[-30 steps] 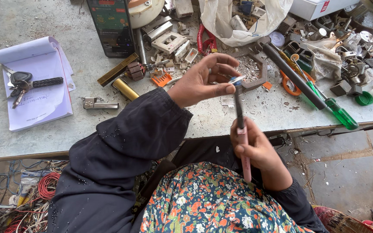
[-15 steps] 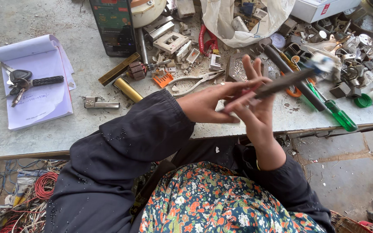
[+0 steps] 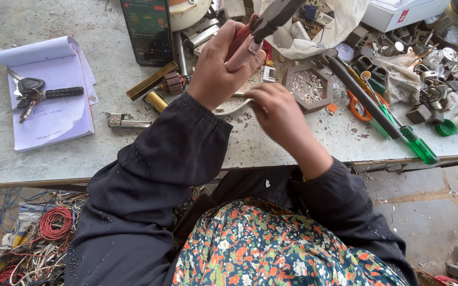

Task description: The person uses pliers and a hammer to manipulate a small lock cylinder component on a cluttered workbench. They repeatedly adjust the component with pliers, strike it with a hammer, and inspect the result.

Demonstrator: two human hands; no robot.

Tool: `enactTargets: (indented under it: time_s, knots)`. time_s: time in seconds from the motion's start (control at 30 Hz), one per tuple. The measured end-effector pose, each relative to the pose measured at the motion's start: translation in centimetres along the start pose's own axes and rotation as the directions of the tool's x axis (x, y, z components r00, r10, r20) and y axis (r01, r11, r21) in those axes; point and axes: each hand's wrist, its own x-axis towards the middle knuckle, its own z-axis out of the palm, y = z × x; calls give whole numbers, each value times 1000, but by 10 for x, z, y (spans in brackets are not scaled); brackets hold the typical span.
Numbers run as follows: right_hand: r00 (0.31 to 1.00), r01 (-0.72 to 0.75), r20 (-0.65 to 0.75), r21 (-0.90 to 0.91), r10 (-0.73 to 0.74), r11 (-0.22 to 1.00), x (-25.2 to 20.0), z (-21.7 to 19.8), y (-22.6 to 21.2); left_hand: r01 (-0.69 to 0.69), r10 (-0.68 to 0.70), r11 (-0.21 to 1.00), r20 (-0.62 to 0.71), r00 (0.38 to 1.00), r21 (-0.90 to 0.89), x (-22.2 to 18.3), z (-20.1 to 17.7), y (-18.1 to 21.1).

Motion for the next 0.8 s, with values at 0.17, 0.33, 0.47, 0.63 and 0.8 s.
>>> enactTargets:
  time_s: [0.17,0.33,0.47,0.63,0.8]
  knots:
    - [988,110,125,-113,-96,987,17,12,-5,29,-44,984,77,996,178,3,0,-3]
    - [994,57,102,-165,-41,985,20,20,-3,-61,52,968,40,998,243,0,1,3]
    - [990,63,135,-225,-33,972,22,31,5,-40,28,974,57,998,223,-1,1,4]
    - [991,108,100,-203,-89,973,24,35,8,-91,79,958,54,995,273,1,1,7]
    - [989,147,70,-288,-133,946,20,29,2,-50,39,967,49,998,249,2,0,7]
